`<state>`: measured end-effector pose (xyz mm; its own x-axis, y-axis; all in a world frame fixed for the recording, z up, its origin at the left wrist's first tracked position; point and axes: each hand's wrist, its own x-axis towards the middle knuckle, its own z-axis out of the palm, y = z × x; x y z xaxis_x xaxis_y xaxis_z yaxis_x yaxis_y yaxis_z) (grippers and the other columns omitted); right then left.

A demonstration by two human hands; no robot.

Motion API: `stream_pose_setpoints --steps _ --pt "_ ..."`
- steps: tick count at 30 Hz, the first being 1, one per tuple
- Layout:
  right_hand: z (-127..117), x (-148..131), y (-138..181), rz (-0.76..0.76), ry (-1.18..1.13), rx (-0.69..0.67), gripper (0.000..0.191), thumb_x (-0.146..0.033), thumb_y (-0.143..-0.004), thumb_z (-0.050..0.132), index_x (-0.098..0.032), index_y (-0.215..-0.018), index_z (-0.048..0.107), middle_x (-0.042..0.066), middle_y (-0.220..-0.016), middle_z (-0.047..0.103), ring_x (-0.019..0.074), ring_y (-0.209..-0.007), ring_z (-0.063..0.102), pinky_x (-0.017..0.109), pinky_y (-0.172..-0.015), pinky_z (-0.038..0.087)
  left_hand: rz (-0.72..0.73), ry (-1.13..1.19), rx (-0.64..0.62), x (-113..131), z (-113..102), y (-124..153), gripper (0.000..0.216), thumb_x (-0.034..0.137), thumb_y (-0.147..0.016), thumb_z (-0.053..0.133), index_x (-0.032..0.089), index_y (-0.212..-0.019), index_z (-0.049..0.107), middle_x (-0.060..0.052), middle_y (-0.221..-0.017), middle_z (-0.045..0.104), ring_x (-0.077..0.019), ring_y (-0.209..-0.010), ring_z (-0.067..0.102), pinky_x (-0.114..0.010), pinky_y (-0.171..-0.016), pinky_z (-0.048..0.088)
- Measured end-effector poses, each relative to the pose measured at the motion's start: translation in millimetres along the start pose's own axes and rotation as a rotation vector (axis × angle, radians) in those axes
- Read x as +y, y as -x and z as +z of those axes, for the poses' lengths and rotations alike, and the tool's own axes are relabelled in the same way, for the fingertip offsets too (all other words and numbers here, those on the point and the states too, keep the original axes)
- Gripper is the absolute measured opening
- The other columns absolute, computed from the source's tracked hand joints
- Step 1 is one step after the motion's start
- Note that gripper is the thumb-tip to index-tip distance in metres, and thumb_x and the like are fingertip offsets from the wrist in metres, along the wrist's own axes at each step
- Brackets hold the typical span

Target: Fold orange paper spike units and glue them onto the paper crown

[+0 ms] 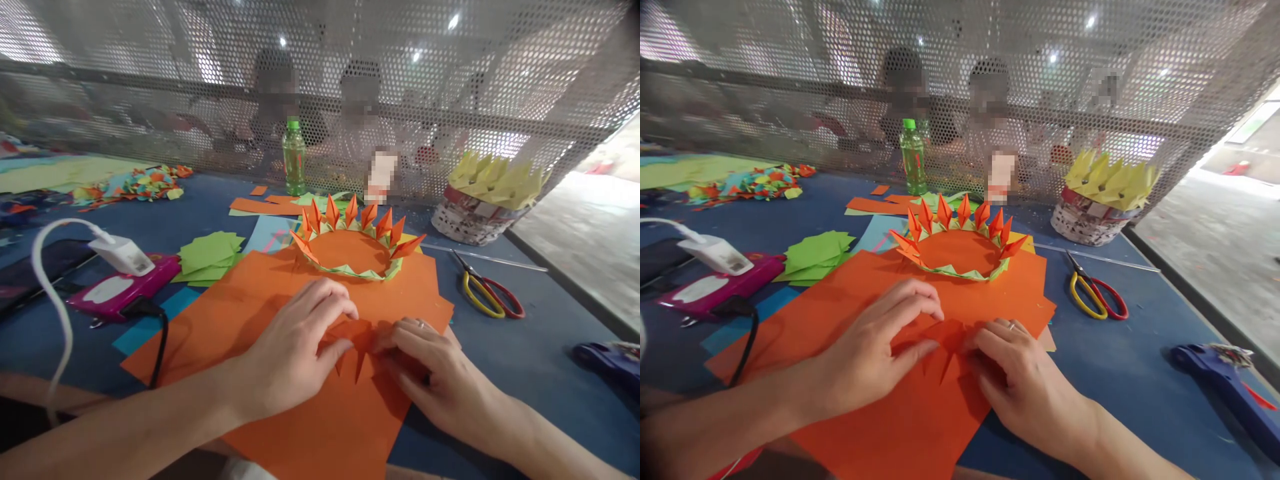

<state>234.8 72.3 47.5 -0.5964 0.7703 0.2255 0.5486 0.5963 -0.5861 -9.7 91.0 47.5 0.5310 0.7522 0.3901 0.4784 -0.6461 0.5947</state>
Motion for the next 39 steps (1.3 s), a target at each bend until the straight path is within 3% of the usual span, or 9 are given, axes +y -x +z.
stream_pose_setpoints --steps 3,5,11,15,20,25,28,31,39 --pt "-0.3 0.0 0.3 0.016 -0.003 -0.01 0.022 -0.005 -0.091 0.049 -0.023 -0.098 0.06 0.001 -0.091 0.066 0.0166 -0.083 0.059 0.031 -0.075 0.047 0.196 -0.013 -0.047 6.6 -0.1 4.4 0.013 0.009 -0.094 0.058 0.019 -0.101 0.054 -0.004 -0.106 0.058 -0.0172 -0.1 0.055 -0.032 -0.093 0.044" --pt "0.2 0.1 0.6 0.032 -0.015 -0.002 0.021 -0.005 -0.09 0.051 -0.022 -0.099 0.06 0.002 -0.092 0.066 0.0164 -0.084 0.06 0.031 -0.076 0.048 0.242 -0.022 -0.129 8.8 1.9 6.3 0.009 0.013 -0.094 0.061 0.018 -0.099 0.056 -0.004 -0.105 0.061 -0.0183 -0.095 0.055 -0.034 -0.091 0.045" --pt "1.0 0.0 -1.4 0.019 0.026 0.013 0.026 -0.004 -0.088 0.053 -0.023 -0.101 0.063 0.0 -0.093 0.068 0.0152 -0.085 0.062 0.03 -0.078 0.048 0.136 -0.098 -0.277 6.6 9.2 3.0 0.016 0.026 -0.091 0.07 0.016 -0.101 0.062 -0.006 -0.108 0.063 -0.0231 -0.099 0.057 -0.038 -0.091 0.046" --pt "-1.7 -4.5 -2.2 0.039 0.055 -0.022 0.021 -0.009 -0.087 0.062 -0.024 -0.102 0.064 -0.001 -0.094 0.068 0.016 -0.087 0.062 0.031 -0.08 0.047 0.142 -0.128 -0.253 4.5 10.9 2.2 0.009 0.021 -0.098 0.058 0.017 -0.103 0.065 -0.006 -0.108 0.063 -0.0214 -0.097 0.057 -0.037 -0.09 0.046" --pt "-2.6 -6.1 -1.3 0.018 0.083 -0.033 0.04 0.003 -0.076 0.057 -0.023 -0.105 0.063 0.0 -0.096 0.067 0.0173 -0.087 0.06 0.031 -0.08 0.046 0.15 -0.127 -0.238 3.5 8.9 3.9 0.013 0.025 -0.093 0.066 0.017 -0.104 0.066 -0.005 -0.109 0.063 -0.022 -0.097 0.058 -0.038 -0.089 0.046" --pt "-0.5 0.4 -1.2 -0.032 0.114 -0.021 0.03 -0.001 -0.086 0.053 -0.021 -0.105 0.063 0.004 -0.096 0.066 0.0189 -0.086 0.059 0.032 -0.077 0.047 0.126 -0.122 -0.254 3.1 7.5 1.8 0.025 0.037 -0.091 0.071 0.017 -0.106 0.067 -0.006 -0.11 0.063 -0.0234 -0.099 0.058 -0.038 -0.089 0.048" --pt "-1.0 3.5 -0.8 -0.066 0.145 -0.012 0.024 -0.005 -0.092 0.052 -0.021 -0.104 0.065 0.005 -0.092 0.066 0.0186 -0.083 0.059 0.032 -0.074 0.047 0.142 -0.124 -0.227 2.6 9.6 0.8 0.014 0.028 -0.097 0.062 0.018 -0.106 0.068 -0.006 -0.107 0.064 -0.0212 -0.097 0.058 -0.036 -0.088 0.048" --pt "-2.1 5.0 0.3 -0.11 0.207 0.028 0.022 -0.008 -0.094 0.052 -0.022 -0.099 0.069 0.004 -0.089 0.065 0.0182 -0.08 0.058 0.031 -0.071 0.045 0.181 -0.135 -0.196 2.7 11.2 1.2 0.018 0.017 -0.101 0.051 0.018 -0.105 0.069 -0.006 -0.104 0.066 -0.0196 -0.095 0.058 -0.036 -0.087 0.047" --pt "0.9 2.0 1.8 -0.082 0.158 0.036 0.008 -0.013 -0.094 0.061 -0.02 -0.091 0.065 0.003 -0.086 0.062 0.0171 -0.078 0.057 0.031 -0.071 0.044 0.206 -0.126 -0.157 3.2 10.7 1.3 0.02 0.008 -0.097 0.051 0.017 -0.096 0.068 -0.005 -0.105 0.065 -0.0194 -0.098 0.057 -0.037 -0.09 0.044"
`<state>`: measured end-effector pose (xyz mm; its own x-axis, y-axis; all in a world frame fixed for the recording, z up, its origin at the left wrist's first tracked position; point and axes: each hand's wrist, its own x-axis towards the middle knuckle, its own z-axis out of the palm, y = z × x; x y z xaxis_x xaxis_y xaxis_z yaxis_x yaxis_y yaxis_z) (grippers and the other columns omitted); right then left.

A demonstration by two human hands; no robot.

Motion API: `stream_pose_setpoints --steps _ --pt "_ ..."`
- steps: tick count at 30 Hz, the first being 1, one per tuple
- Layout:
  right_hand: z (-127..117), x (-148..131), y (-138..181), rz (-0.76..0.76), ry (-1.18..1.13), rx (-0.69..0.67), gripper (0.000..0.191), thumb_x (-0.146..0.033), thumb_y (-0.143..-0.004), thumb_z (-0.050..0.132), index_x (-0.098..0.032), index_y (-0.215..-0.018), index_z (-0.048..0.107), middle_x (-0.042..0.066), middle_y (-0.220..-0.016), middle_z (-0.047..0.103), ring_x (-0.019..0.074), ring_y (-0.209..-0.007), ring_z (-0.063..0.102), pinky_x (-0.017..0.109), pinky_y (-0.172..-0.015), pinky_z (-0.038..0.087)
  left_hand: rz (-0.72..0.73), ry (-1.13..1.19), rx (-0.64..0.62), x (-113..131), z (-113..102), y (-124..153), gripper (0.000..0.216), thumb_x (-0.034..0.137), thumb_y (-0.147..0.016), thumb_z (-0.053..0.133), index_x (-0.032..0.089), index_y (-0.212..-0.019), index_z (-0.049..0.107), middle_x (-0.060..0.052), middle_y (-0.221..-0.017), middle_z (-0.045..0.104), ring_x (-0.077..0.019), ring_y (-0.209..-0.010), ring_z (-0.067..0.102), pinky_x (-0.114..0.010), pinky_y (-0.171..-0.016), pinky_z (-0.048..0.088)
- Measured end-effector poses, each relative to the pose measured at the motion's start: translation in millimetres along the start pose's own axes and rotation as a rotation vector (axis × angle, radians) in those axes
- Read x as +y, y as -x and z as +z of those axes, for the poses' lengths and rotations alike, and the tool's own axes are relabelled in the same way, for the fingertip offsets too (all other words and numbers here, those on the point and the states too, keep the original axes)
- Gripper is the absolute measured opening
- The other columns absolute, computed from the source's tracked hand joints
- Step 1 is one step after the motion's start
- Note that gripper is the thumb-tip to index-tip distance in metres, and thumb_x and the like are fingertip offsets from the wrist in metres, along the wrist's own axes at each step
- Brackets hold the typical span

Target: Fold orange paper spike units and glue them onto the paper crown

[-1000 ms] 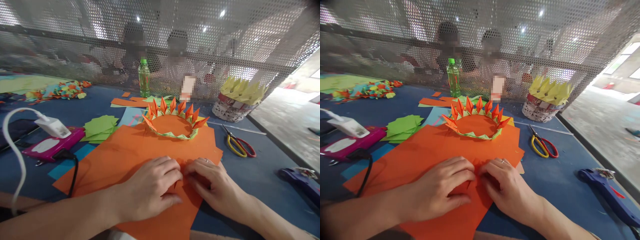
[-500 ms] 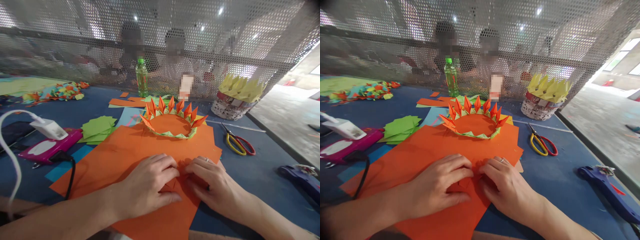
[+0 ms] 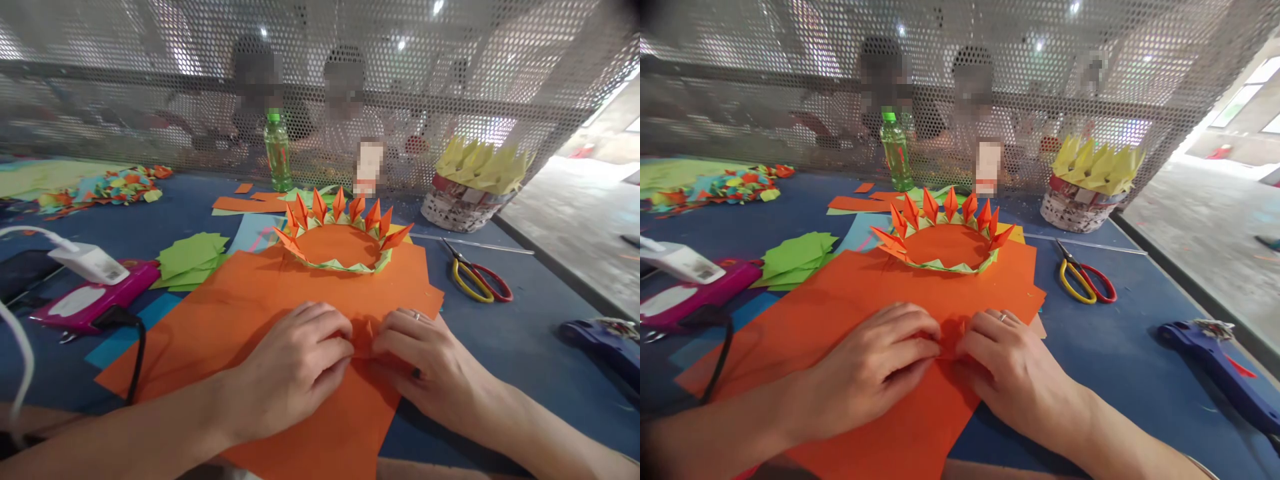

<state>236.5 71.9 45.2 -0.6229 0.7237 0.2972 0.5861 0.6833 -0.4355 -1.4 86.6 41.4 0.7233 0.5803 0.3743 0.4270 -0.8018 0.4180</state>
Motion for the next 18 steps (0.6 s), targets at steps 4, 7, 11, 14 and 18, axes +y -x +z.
stream_pose_setpoints --steps 4,7,11,14,18 --pt "-0.6 -3.5 -0.8 0.005 -0.054 -0.012 0.013 -0.01 -0.093 0.06 -0.02 -0.084 0.061 0.0 -0.082 0.06 0.0143 -0.073 0.053 0.028 -0.069 0.041 -0.027 0.029 0.0 1.4 -0.9 1.0 0.018 0.008 -0.096 0.051 0.019 -0.097 0.065 -0.004 -0.112 0.061 -0.0199 -0.104 0.054 -0.037 -0.094 0.043" --pt "-1.9 -3.5 -0.9 0.018 -0.089 -0.036 0.019 -0.005 -0.091 0.057 -0.02 -0.079 0.057 0.0 -0.081 0.058 0.0133 -0.072 0.052 0.028 -0.07 0.041 -0.104 0.043 0.004 2.6 -2.7 2.7 0.02 0.01 -0.089 0.061 0.02 -0.105 0.06 -0.004 -0.115 0.057 -0.0211 -0.106 0.053 -0.036 -0.093 0.043" --pt "-2.1 -1.3 -0.5 0.04 -0.095 -0.078 0.019 -0.004 -0.091 0.054 -0.02 -0.081 0.057 0.0 -0.082 0.059 0.0145 -0.076 0.053 0.029 -0.073 0.041 -0.14 0.068 -0.055 2.5 -3.6 4.4 0.022 0.007 -0.088 0.059 0.02 -0.105 0.055 -0.003 -0.106 0.058 -0.019 -0.098 0.054 -0.034 -0.088 0.044" --pt "-1.1 -0.6 -0.6 0.04 -0.061 -0.093 0.014 -0.008 -0.094 0.055 -0.02 -0.087 0.059 0.001 -0.086 0.062 0.0164 -0.079 0.054 0.031 -0.074 0.04 -0.046 0.049 -0.076 1.3 -2.0 4.8 0.016 0.006 -0.096 0.05 0.019 -0.101 0.059 -0.003 -0.101 0.061 -0.018 -0.092 0.054 -0.033 -0.085 0.044" --pt "-0.5 -1.3 0.1 0.026 -0.011 -0.102 0.012 -0.01 -0.094 0.057 -0.019 -0.087 0.061 0.002 -0.087 0.062 0.0172 -0.079 0.054 0.032 -0.072 0.039 0.02 0.039 -0.076 -0.2 -0.1 5.3 0.018 0.009 -0.101 0.046 0.018 -0.104 0.062 -0.004 -0.101 0.063 -0.0178 -0.092 0.055 -0.033 -0.086 0.044"
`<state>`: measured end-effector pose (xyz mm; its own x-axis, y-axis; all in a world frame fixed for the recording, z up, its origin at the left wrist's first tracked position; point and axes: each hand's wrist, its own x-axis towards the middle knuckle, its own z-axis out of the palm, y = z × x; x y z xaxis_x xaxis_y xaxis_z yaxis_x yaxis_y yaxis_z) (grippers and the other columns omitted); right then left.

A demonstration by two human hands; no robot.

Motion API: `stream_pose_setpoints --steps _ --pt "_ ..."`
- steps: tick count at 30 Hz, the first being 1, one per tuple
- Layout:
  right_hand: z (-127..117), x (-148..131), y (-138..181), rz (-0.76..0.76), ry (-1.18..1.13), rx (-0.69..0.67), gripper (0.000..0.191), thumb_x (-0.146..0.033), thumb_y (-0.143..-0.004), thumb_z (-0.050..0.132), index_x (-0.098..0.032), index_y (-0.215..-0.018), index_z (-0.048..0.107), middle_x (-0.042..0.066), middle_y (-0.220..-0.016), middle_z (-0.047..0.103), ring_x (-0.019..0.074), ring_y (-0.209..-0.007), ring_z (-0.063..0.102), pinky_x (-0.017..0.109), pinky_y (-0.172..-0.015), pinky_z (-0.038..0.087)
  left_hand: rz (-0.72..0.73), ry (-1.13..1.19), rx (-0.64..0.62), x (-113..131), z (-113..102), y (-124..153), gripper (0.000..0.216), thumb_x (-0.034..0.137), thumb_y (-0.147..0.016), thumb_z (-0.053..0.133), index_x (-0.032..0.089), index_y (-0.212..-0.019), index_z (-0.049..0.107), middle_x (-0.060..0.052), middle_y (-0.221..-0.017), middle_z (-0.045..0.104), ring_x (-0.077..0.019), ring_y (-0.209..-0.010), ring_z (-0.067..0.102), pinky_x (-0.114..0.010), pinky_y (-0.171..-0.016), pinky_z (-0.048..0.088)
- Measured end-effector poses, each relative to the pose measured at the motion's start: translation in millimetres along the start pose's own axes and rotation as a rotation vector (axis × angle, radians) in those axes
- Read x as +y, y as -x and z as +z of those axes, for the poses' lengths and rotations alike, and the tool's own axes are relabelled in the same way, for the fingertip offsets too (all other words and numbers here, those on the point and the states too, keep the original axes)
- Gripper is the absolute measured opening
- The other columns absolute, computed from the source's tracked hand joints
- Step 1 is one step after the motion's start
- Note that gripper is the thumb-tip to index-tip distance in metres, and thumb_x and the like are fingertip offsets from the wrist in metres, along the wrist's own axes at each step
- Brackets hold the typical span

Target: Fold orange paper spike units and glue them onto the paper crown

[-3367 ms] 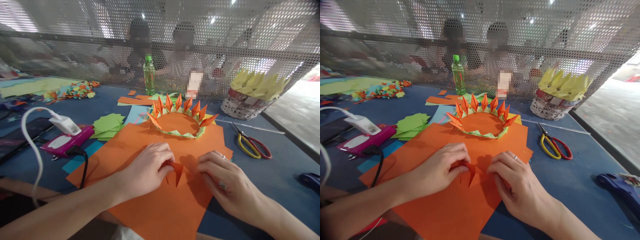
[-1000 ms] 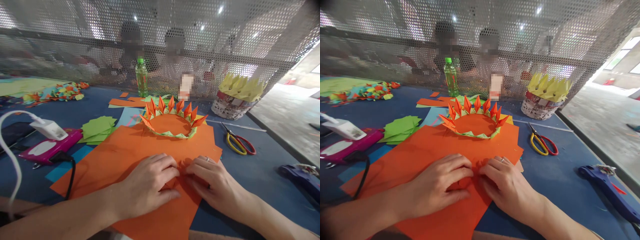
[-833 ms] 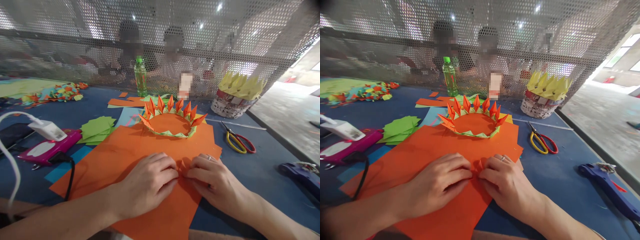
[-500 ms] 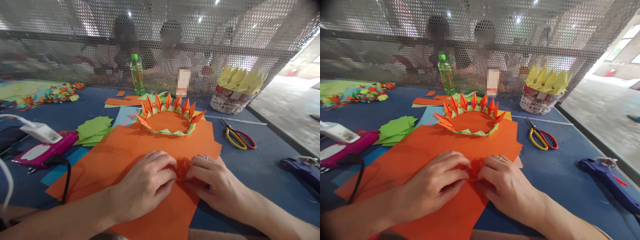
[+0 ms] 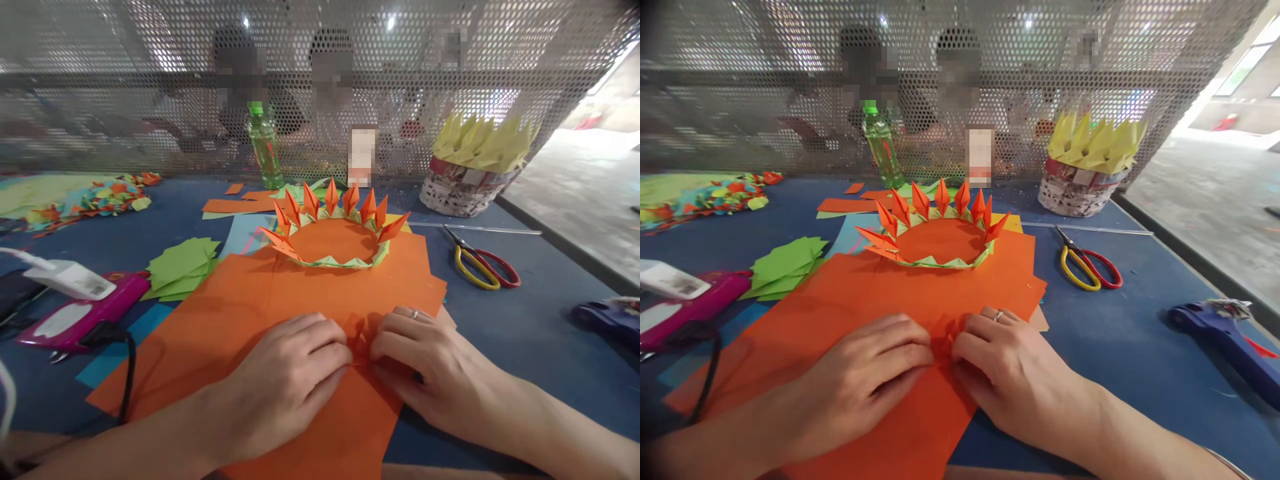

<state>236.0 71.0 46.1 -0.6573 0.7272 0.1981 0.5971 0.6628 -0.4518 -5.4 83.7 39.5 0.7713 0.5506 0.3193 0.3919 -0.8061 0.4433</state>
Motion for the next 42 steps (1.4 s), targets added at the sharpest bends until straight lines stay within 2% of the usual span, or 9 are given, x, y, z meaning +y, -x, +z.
stream_pose_setpoints --steps 6,13,16,19,23,28,42 --pt "0.4 1.8 1.9 -0.051 -0.031 0.051 0.014 -0.014 -0.096 0.059 -0.02 -0.084 0.062 0.0 -0.082 0.063 0.0152 -0.077 0.055 0.03 -0.073 0.04 -0.055 0.112 -0.011 -1.3 -1.8 -0.3 0.017 0.011 -0.102 0.048 0.019 -0.1 0.063 -0.003 -0.099 0.061 -0.0158 -0.09 0.056 -0.029 -0.083 0.044" --pt "1.6 0.8 2.2 -0.018 -0.089 0.071 0.012 -0.011 -0.094 0.059 -0.02 -0.09 0.065 0.0 -0.085 0.066 0.0146 -0.079 0.057 0.029 -0.075 0.043 -0.109 0.187 -0.003 -0.2 -2.5 -2.8 0.017 0.01 -0.1 0.051 0.019 -0.093 0.062 -0.001 -0.095 0.059 -0.013 -0.087 0.056 -0.024 -0.081 0.043" --pt "1.4 -0.4 2.4 -0.001 -0.092 0.063 0.007 -0.019 -0.095 0.062 -0.02 -0.089 0.065 0.001 -0.085 0.066 0.0157 -0.079 0.058 0.03 -0.074 0.044 -0.138 0.197 0.001 1.1 -1.8 -3.7 0.016 0.009 -0.1 0.051 0.02 -0.093 0.062 -0.001 -0.095 0.059 -0.0124 -0.089 0.056 -0.023 -0.082 0.043" --pt "1.4 -1.1 1.8 0.048 -0.1 0.051 0.01 -0.027 -0.094 0.067 -0.02 -0.088 0.064 0.001 -0.086 0.066 0.0171 -0.081 0.059 0.031 -0.074 0.044 -0.167 0.2 -0.001 2.5 -1.4 -4.7 0.016 0.01 -0.1 0.05 0.02 -0.093 0.061 -0.001 -0.096 0.058 -0.0126 -0.089 0.056 -0.023 -0.082 0.043" --pt "2.9 -0.8 1.0 0.075 -0.143 0.047 0.009 -0.018 -0.098 0.058 -0.021 -0.091 0.064 0.0 -0.087 0.067 0.0157 -0.082 0.06 0.03 -0.077 0.044 -0.197 0.191 0.024 2.6 -0.5 -5.9 0.016 0.012 -0.1 0.05 0.019 -0.093 0.062 -0.001 -0.096 0.057 -0.0133 -0.088 0.055 -0.025 -0.081 0.043" --pt "5.4 -0.9 1.3 0.11 -0.148 0.077 0.012 -0.012 -0.094 0.059 -0.022 -0.089 0.064 -0.001 -0.084 0.067 0.0147 -0.078 0.059 0.029 -0.074 0.042 -0.222 0.167 0.055 1.0 3.6 -6.8 0.015 0.013 -0.1 0.049 0.019 -0.093 0.06 -0.001 -0.094 0.056 -0.0141 -0.087 0.054 -0.027 -0.081 0.043" --pt "6.7 -4.5 -0.6 0.187 -0.085 0.104 0.013 -0.02 -0.094 0.064 -0.021 -0.082 0.061 -0.004 -0.078 0.063 0.013 -0.071 0.054 0.029 -0.071 0.036 -0.29 0.133 0.049 3.3 8.0 -11.2 0.017 0.007 -0.095 0.048 0.02 -0.084 0.055 0.0 -0.091 0.055 -0.0142 -0.082 0.052 -0.027 -0.072 0.042"
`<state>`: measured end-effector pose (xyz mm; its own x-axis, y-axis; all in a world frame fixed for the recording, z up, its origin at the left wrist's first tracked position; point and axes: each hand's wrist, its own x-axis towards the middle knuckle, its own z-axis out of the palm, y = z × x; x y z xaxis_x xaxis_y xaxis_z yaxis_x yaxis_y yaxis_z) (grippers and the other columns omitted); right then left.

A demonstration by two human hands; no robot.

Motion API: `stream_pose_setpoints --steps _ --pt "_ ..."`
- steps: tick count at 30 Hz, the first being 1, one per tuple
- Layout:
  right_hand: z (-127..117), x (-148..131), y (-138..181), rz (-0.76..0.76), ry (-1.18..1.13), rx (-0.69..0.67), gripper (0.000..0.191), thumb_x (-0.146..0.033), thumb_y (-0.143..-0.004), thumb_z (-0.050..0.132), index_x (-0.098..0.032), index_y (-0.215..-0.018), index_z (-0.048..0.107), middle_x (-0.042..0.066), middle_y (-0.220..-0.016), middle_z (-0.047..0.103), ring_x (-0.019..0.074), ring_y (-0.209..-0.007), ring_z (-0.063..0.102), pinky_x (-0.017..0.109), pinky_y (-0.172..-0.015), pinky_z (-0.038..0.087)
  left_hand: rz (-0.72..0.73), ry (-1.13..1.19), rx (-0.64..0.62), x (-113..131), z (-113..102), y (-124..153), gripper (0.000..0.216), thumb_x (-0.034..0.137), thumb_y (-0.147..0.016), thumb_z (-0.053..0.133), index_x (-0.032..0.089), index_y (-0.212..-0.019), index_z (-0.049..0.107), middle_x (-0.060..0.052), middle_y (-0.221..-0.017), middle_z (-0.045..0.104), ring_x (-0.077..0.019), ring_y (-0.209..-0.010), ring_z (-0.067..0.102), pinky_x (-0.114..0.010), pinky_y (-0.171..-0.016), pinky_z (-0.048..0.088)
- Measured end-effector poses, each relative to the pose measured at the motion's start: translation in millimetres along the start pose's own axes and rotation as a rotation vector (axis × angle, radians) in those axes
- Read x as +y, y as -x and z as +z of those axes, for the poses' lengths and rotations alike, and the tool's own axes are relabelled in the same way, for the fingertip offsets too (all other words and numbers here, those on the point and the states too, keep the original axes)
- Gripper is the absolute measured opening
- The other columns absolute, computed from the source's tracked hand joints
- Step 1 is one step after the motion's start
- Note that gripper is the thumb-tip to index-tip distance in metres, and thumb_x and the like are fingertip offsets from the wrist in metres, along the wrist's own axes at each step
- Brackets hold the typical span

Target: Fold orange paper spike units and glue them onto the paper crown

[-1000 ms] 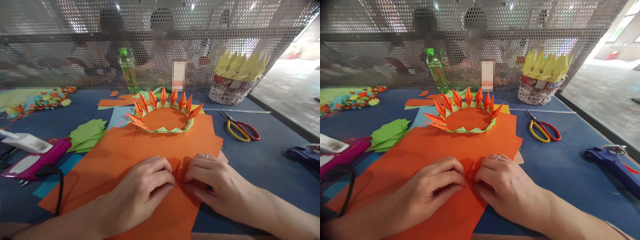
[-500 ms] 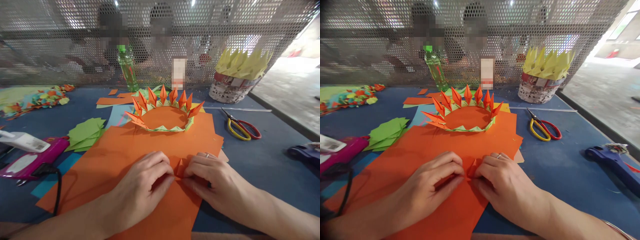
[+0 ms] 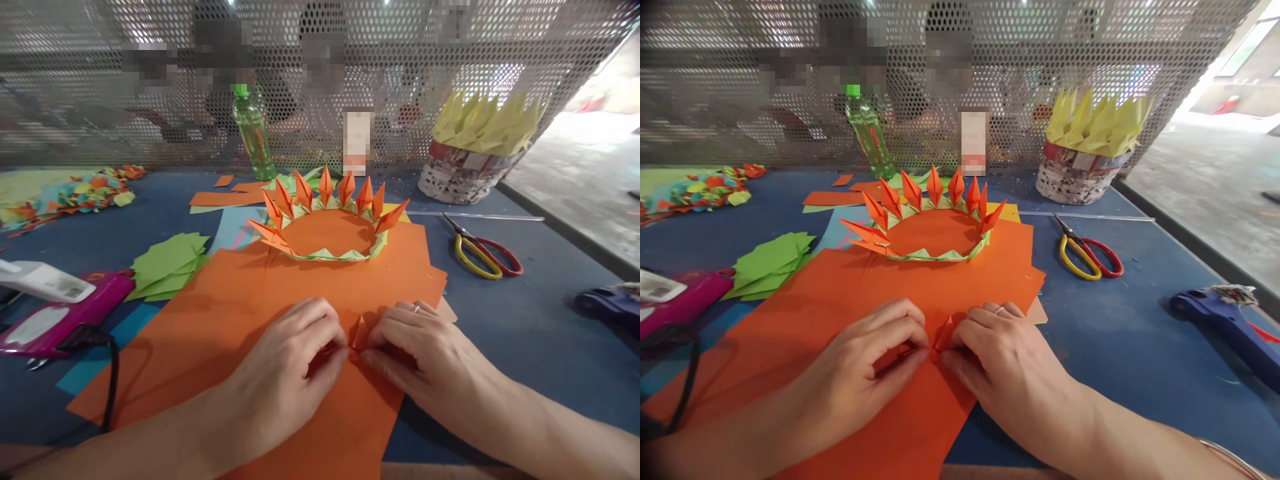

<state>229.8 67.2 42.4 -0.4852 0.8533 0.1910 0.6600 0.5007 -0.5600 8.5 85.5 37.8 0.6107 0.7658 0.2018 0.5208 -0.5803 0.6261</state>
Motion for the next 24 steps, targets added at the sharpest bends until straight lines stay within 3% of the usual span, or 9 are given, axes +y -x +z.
stream_pose_setpoints --steps 16,24 --pt "6.8 0.9 0.4 -0.043 0.195 0.019 0.018 -0.02 -0.097 0.056 -0.019 -0.079 0.053 0.0 -0.077 0.059 0.0163 -0.069 0.052 0.031 -0.068 0.038 -0.039 0.013 0.011 1.6 1.4 -0.9 0.019 0.004 -0.089 0.05 0.02 -0.078 0.048 0.001 -0.085 0.053 -0.0145 -0.078 0.05 -0.029 -0.069 0.039" --pt "6.6 0.3 0.7 -0.08 0.217 0.046 0.018 -0.02 -0.097 0.057 -0.02 -0.079 0.054 0.0 -0.076 0.06 0.0159 -0.067 0.053 0.03 -0.065 0.039 -0.076 -0.001 0.0 2.5 0.5 -0.9 0.013 0.014 -0.093 0.057 0.02 -0.084 0.051 0.001 -0.087 0.052 -0.0151 -0.079 0.05 -0.03 -0.071 0.04"
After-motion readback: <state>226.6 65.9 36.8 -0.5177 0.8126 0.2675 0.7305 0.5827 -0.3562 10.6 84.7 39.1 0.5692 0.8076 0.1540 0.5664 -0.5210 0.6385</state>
